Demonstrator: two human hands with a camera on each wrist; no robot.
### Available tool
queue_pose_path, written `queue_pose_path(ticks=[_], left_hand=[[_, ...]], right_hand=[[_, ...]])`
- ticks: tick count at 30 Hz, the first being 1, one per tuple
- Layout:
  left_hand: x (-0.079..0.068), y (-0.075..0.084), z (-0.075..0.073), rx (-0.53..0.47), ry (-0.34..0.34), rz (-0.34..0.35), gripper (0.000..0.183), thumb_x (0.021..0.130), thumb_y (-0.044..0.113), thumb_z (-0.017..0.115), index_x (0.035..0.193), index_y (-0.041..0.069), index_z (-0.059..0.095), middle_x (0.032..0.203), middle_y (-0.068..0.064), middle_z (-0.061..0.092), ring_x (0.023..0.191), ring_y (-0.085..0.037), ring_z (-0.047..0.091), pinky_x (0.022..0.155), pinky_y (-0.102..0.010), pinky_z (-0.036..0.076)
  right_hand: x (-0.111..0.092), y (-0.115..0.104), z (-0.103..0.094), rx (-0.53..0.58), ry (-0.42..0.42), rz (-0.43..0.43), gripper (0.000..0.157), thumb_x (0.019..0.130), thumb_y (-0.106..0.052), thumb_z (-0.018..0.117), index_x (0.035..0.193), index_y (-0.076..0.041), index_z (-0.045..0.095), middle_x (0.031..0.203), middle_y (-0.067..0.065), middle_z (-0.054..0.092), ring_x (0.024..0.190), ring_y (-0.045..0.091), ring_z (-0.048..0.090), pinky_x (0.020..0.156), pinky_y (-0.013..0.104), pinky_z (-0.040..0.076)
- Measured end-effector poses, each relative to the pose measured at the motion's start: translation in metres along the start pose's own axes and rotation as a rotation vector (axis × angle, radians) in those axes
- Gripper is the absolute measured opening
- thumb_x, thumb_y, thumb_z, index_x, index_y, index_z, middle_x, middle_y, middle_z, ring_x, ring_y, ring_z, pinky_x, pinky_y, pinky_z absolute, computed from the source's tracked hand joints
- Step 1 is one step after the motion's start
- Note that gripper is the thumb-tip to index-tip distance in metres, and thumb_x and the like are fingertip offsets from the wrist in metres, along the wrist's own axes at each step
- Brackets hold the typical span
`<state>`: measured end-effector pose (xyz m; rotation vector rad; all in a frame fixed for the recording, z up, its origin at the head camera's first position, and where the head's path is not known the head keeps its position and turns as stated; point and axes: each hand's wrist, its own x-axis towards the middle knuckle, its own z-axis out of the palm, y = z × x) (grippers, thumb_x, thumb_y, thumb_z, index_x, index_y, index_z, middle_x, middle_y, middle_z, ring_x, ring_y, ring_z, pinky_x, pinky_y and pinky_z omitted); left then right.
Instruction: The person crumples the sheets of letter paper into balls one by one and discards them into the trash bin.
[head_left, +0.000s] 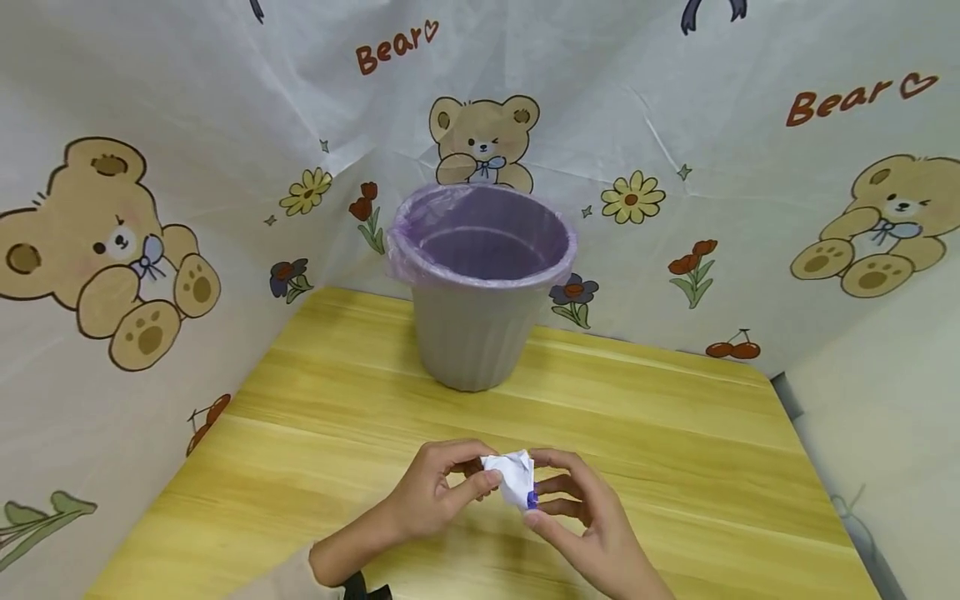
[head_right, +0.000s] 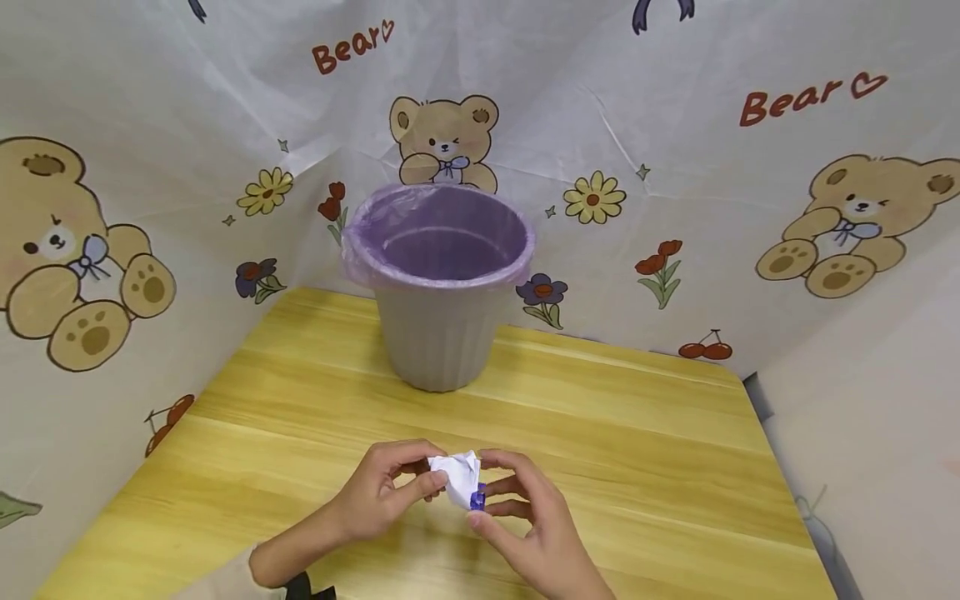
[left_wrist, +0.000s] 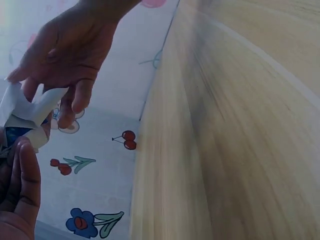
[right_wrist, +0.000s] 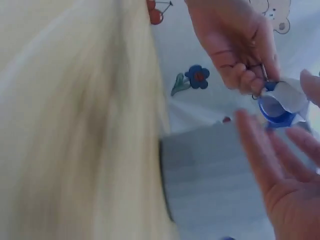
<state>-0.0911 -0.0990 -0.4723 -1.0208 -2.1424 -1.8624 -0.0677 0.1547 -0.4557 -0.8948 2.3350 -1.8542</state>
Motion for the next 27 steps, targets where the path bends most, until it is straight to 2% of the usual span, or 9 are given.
queue_pose_path(ticks=[1, 4, 8, 12, 15, 19, 24, 27], left_hand=[[0.001, 0.001, -0.001, 0.019, 0.002, 0.017, 0.013, 0.106, 0.004, 0.064, 0.110, 0.012, 0.074, 0.085, -0.008, 0.073, 0.073, 0.000, 0.064, 0.064, -0.026, 0.065], [0.001, 0.002, 0.000, 0.069, 0.003, 0.053, 0.013, 0.105, 0.005, 0.066, 0.110, 0.014, 0.074, 0.088, -0.004, 0.074, 0.076, 0.001, 0.064, 0.067, -0.024, 0.064], [-0.004, 0.000, 0.004, 0.117, -0.021, 0.087, 0.012, 0.106, 0.007, 0.067, 0.111, 0.015, 0.074, 0.095, -0.002, 0.077, 0.082, 0.000, 0.065, 0.074, -0.022, 0.064], [-0.011, -0.003, 0.011, 0.151, -0.059, 0.115, 0.013, 0.107, 0.008, 0.066, 0.115, 0.014, 0.074, 0.099, -0.002, 0.078, 0.084, 0.000, 0.066, 0.079, -0.019, 0.063], [-0.012, -0.003, 0.016, 0.164, -0.066, 0.123, 0.013, 0.108, 0.008, 0.064, 0.115, 0.014, 0.073, 0.098, -0.001, 0.078, 0.082, 0.000, 0.065, 0.079, -0.017, 0.062], [-0.012, -0.004, 0.022, 0.214, -0.027, 0.159, 0.013, 0.107, 0.005, 0.064, 0.111, 0.013, 0.073, 0.093, 0.000, 0.076, 0.078, 0.001, 0.062, 0.076, -0.011, 0.059], [-0.013, -0.002, 0.027, 0.364, 0.039, 0.229, 0.012, 0.105, 0.003, 0.067, 0.109, 0.012, 0.073, 0.087, 0.000, 0.076, 0.073, 0.002, 0.059, 0.074, -0.003, 0.051], [-0.010, 0.000, 0.025, 0.365, 0.019, 0.219, 0.015, 0.107, 0.005, 0.063, 0.117, 0.012, 0.072, 0.093, 0.001, 0.076, 0.076, 0.003, 0.061, 0.076, -0.004, 0.053]], right_hand=[[0.000, 0.002, 0.001, 0.036, 0.012, 0.019, 0.055, 0.097, 0.004, 0.074, 0.148, -0.010, 0.056, 0.141, 0.004, 0.064, 0.108, 0.016, 0.075, 0.082, 0.036, 0.069], [0.000, 0.008, 0.004, 0.148, 0.017, -0.009, 0.053, 0.095, 0.012, 0.072, 0.145, 0.000, 0.058, 0.134, 0.004, 0.068, 0.106, 0.015, 0.075, 0.078, 0.038, 0.069], [-0.001, 0.013, 0.005, 0.197, 0.012, -0.044, 0.052, 0.092, 0.016, 0.073, 0.142, 0.004, 0.061, 0.127, 0.001, 0.067, 0.105, 0.013, 0.073, 0.078, 0.036, 0.069], [-0.007, 0.015, 0.004, 0.133, 0.031, -0.026, 0.045, 0.092, 0.013, 0.075, 0.134, 0.000, 0.068, 0.122, 0.001, 0.068, 0.105, 0.011, 0.072, 0.083, 0.031, 0.068], [-0.008, 0.016, 0.005, 0.091, 0.063, -0.066, 0.041, 0.091, 0.015, 0.075, 0.129, -0.001, 0.072, 0.117, 0.003, 0.070, 0.100, 0.010, 0.072, 0.080, 0.028, 0.068], [-0.005, 0.017, 0.010, 0.049, 0.131, -0.169, 0.038, 0.088, 0.020, 0.075, 0.121, 0.000, 0.076, 0.106, 0.007, 0.072, 0.090, 0.011, 0.073, 0.073, 0.027, 0.067], [-0.003, 0.016, 0.016, -0.022, 0.203, -0.162, 0.034, 0.087, 0.016, 0.078, 0.114, -0.005, 0.080, 0.102, 0.005, 0.074, 0.086, 0.010, 0.075, 0.069, 0.028, 0.068], [-0.001, 0.016, 0.012, -0.009, 0.216, -0.189, 0.036, 0.086, 0.019, 0.078, 0.115, -0.003, 0.080, 0.103, 0.004, 0.074, 0.087, 0.009, 0.076, 0.070, 0.027, 0.068]])
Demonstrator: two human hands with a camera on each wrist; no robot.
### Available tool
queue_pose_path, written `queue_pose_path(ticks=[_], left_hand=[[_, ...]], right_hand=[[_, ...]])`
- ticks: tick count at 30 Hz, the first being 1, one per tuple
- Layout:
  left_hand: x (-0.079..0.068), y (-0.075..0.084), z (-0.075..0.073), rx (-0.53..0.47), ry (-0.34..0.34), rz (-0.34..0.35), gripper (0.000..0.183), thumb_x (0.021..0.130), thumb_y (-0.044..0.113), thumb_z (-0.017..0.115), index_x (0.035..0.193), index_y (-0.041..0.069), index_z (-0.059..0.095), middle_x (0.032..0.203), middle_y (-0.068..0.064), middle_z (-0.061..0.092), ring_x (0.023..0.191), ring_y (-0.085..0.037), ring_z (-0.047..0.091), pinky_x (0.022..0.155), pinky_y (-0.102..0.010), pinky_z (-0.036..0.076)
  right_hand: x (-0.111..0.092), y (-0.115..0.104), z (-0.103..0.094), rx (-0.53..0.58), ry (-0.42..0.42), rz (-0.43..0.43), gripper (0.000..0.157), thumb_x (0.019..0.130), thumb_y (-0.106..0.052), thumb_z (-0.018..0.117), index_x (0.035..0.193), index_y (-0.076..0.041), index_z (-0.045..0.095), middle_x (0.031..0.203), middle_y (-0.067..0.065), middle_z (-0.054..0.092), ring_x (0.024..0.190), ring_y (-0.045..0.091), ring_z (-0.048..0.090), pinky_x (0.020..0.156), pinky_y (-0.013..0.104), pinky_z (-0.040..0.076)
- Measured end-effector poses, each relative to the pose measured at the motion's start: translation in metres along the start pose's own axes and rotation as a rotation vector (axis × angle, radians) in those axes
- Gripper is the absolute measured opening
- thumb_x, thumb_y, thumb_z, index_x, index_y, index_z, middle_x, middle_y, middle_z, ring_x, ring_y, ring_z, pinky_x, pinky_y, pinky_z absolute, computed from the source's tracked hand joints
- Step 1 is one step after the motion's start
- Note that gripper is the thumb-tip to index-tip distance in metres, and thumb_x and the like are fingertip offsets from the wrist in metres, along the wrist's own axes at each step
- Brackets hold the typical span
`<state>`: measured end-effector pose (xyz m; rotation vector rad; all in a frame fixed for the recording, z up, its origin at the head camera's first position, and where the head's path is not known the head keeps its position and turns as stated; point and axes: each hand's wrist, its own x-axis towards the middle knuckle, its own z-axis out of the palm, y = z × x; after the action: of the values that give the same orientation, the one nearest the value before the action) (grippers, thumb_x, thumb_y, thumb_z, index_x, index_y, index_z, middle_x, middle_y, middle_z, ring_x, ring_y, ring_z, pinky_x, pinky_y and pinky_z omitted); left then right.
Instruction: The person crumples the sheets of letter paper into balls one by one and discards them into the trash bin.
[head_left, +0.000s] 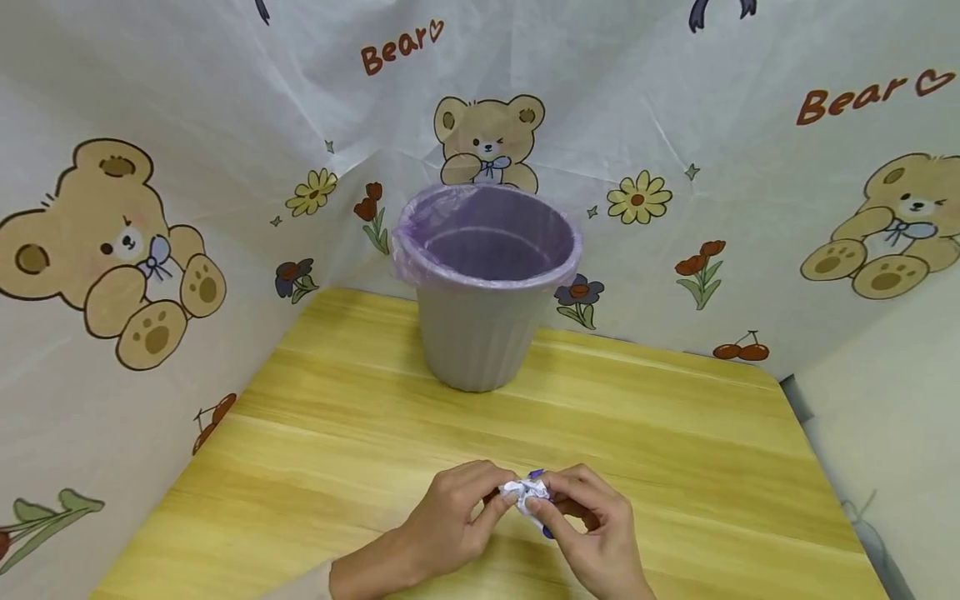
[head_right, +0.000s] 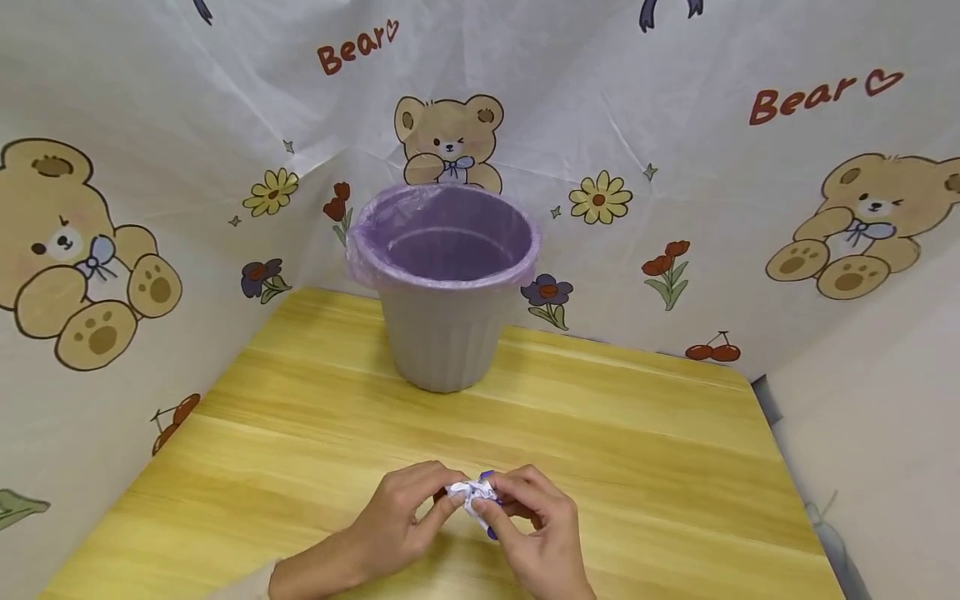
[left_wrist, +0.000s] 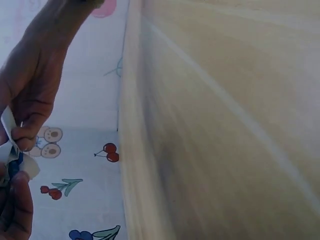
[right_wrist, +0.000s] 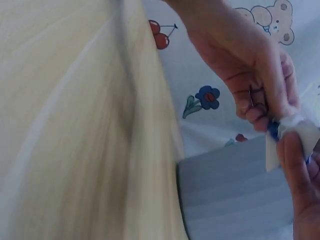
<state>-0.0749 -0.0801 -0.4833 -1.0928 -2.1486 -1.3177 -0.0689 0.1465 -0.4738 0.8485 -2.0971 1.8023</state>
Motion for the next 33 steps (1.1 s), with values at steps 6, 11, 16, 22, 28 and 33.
queue_pose_path(ticks=[6, 11, 16, 22, 28, 33], left_hand=[[0.010, -0.002, -0.013, -0.524, -0.121, -0.187, 0.033, 0.113, 0.004, 0.046, 0.135, 0.000, 0.071, 0.117, -0.019, 0.074, 0.104, -0.006, 0.071, 0.087, -0.030, 0.068], [0.014, -0.008, -0.021, -0.984, -0.161, -0.427, 0.034, 0.109, 0.010, 0.062, 0.129, -0.018, 0.065, 0.136, -0.025, 0.071, 0.117, -0.011, 0.075, 0.094, -0.030, 0.066], [0.014, -0.007, -0.026, -1.017, -0.179, -0.471, 0.044, 0.100, 0.014, 0.078, 0.130, -0.017, 0.066, 0.135, -0.026, 0.073, 0.113, -0.011, 0.078, 0.093, -0.027, 0.066], [0.014, -0.002, -0.024, -0.927, -0.184, -0.435, 0.047, 0.097, 0.013, 0.081, 0.137, -0.008, 0.068, 0.138, -0.035, 0.067, 0.117, -0.016, 0.078, 0.095, -0.034, 0.066], [0.017, -0.002, -0.020, -0.897, -0.172, -0.447, 0.055, 0.095, 0.013, 0.083, 0.145, 0.002, 0.065, 0.139, -0.025, 0.071, 0.118, -0.013, 0.077, 0.098, -0.035, 0.065], [0.021, -0.008, -0.020, -0.940, -0.189, -0.416, 0.060, 0.092, 0.016, 0.086, 0.145, -0.003, 0.064, 0.140, -0.026, 0.070, 0.118, -0.010, 0.075, 0.099, -0.036, 0.065]], right_hand=[[0.006, 0.000, -0.018, 0.153, -0.038, -0.164, 0.044, 0.080, 0.030, 0.074, 0.118, 0.007, 0.076, 0.112, 0.009, 0.075, 0.098, 0.011, 0.075, 0.080, 0.024, 0.067], [0.007, -0.001, -0.023, 0.171, -0.121, -0.263, 0.043, 0.081, 0.029, 0.074, 0.118, 0.007, 0.076, 0.115, 0.013, 0.074, 0.104, 0.012, 0.074, 0.084, 0.022, 0.066], [0.006, -0.002, -0.024, 0.179, -0.157, -0.298, 0.041, 0.084, 0.027, 0.073, 0.119, 0.006, 0.075, 0.116, 0.014, 0.075, 0.105, 0.013, 0.074, 0.086, 0.023, 0.066], [0.007, 0.000, -0.025, 0.190, -0.158, -0.286, 0.041, 0.083, 0.028, 0.073, 0.118, 0.006, 0.076, 0.116, 0.015, 0.075, 0.102, 0.013, 0.074, 0.084, 0.023, 0.066], [0.012, 0.001, -0.030, 0.199, -0.157, -0.318, 0.037, 0.084, 0.026, 0.073, 0.116, 0.007, 0.076, 0.116, 0.015, 0.075, 0.101, 0.014, 0.073, 0.083, 0.022, 0.066], [0.016, 0.000, -0.031, 0.177, -0.171, -0.343, 0.034, 0.086, 0.022, 0.075, 0.115, 0.005, 0.077, 0.113, 0.015, 0.076, 0.098, 0.015, 0.073, 0.082, 0.022, 0.066]])
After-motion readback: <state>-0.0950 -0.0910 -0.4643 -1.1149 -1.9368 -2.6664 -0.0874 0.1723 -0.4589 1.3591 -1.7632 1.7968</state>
